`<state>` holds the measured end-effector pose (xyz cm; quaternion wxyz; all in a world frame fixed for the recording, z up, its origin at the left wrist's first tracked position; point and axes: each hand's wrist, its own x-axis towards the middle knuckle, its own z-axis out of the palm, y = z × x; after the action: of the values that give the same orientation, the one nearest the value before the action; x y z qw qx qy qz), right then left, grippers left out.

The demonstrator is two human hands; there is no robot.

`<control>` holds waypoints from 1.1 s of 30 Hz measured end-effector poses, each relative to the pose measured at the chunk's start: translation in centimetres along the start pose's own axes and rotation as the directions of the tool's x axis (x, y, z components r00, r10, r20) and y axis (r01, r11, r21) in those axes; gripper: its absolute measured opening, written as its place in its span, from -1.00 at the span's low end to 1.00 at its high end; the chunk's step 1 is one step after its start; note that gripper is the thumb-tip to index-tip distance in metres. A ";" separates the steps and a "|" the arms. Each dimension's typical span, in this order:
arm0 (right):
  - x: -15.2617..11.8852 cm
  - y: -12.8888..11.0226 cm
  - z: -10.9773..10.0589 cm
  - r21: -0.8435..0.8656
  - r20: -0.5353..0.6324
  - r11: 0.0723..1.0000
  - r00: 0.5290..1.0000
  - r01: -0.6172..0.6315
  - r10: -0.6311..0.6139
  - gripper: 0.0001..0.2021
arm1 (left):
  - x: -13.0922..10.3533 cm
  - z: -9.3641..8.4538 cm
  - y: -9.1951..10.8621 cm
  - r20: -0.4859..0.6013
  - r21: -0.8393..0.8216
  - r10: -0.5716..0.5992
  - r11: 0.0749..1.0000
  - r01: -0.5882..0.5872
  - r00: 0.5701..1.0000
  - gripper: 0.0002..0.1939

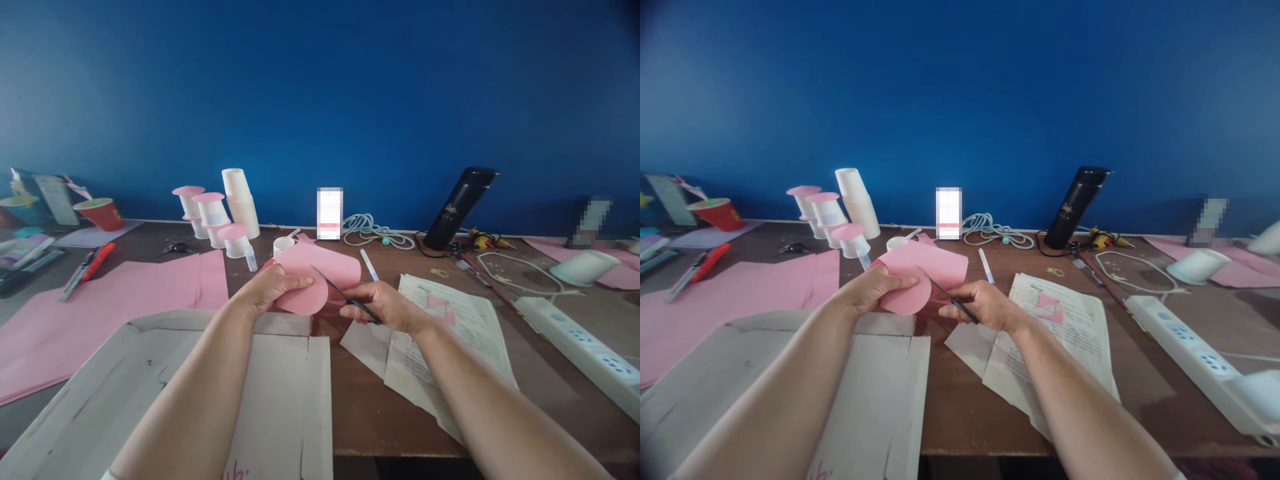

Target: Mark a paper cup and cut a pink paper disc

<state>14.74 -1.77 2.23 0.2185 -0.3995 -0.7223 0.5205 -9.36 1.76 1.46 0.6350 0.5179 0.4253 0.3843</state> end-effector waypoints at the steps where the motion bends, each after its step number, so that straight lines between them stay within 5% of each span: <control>1: 0.0 0.0 0.0 0.002 0.000 1.000 1.000 0.000 0.000 -0.69 | 0.0 0.0 0.0 -0.001 -0.006 -0.002 1.000 0.002 1.000 -0.50; 33: 0.0 0.3 -0.3 -0.047 0.000 0.999 1.000 -0.019 0.019 -0.67 | -0.1 -0.5 0.2 0.003 0.079 -0.058 0.995 0.058 0.998 -0.60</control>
<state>15.07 -1.58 2.00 0.2041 -0.4111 -0.7305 0.5058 -9.85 1.82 1.64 0.6261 0.5309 0.4532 0.3474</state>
